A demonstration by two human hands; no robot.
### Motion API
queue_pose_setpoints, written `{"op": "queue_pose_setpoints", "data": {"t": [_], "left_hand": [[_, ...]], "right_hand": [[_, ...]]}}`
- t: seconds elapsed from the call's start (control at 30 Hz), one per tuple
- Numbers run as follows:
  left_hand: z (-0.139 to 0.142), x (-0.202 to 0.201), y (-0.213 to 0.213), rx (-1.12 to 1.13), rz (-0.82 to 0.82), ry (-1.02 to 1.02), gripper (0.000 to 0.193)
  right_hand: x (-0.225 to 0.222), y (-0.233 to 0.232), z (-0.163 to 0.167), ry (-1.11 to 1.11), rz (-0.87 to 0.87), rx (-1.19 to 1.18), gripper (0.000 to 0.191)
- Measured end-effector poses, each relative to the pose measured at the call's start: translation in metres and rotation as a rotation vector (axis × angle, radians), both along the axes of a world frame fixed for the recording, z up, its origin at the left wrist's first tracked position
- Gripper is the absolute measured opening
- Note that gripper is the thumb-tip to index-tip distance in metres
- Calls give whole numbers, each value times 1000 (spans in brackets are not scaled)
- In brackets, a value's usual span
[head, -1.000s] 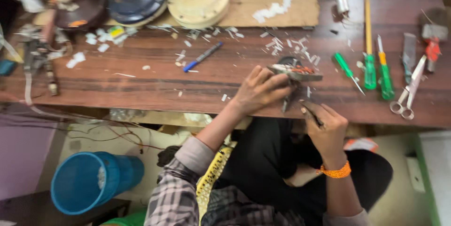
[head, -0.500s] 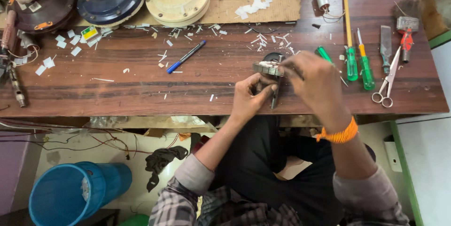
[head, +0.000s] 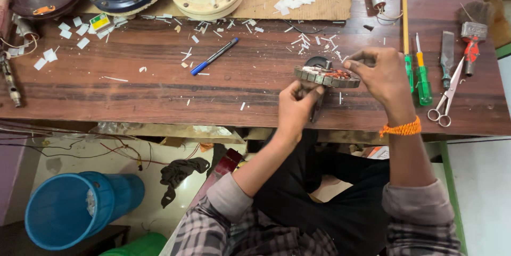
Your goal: The person sits at a workbench winding copper wire into the slots of a small motor armature held in a holder, pressing the coils into place by hand and turning the armature as they work around it. They briefly use a green-handled screwdriver to adjust the windings before continuing to arrange the wire by hand.
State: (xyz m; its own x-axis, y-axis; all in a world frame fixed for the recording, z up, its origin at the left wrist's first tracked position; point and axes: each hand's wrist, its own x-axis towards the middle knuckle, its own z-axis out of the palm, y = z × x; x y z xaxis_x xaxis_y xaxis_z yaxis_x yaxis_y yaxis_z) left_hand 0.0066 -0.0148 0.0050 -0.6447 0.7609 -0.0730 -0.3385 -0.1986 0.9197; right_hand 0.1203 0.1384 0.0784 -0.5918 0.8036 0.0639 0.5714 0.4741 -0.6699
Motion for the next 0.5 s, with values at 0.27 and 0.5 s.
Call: {"op": "queue_pose_setpoints", "data": {"t": [0.27, 0.5], "left_hand": [[45, -61, -11, 343, 28, 1503, 66], [36, -80, -4, 225, -223, 1289, 71]], "right_hand": [[23, -31, 27, 159, -105, -26, 18], [15, -77, 28, 74, -27, 76, 17]]}}
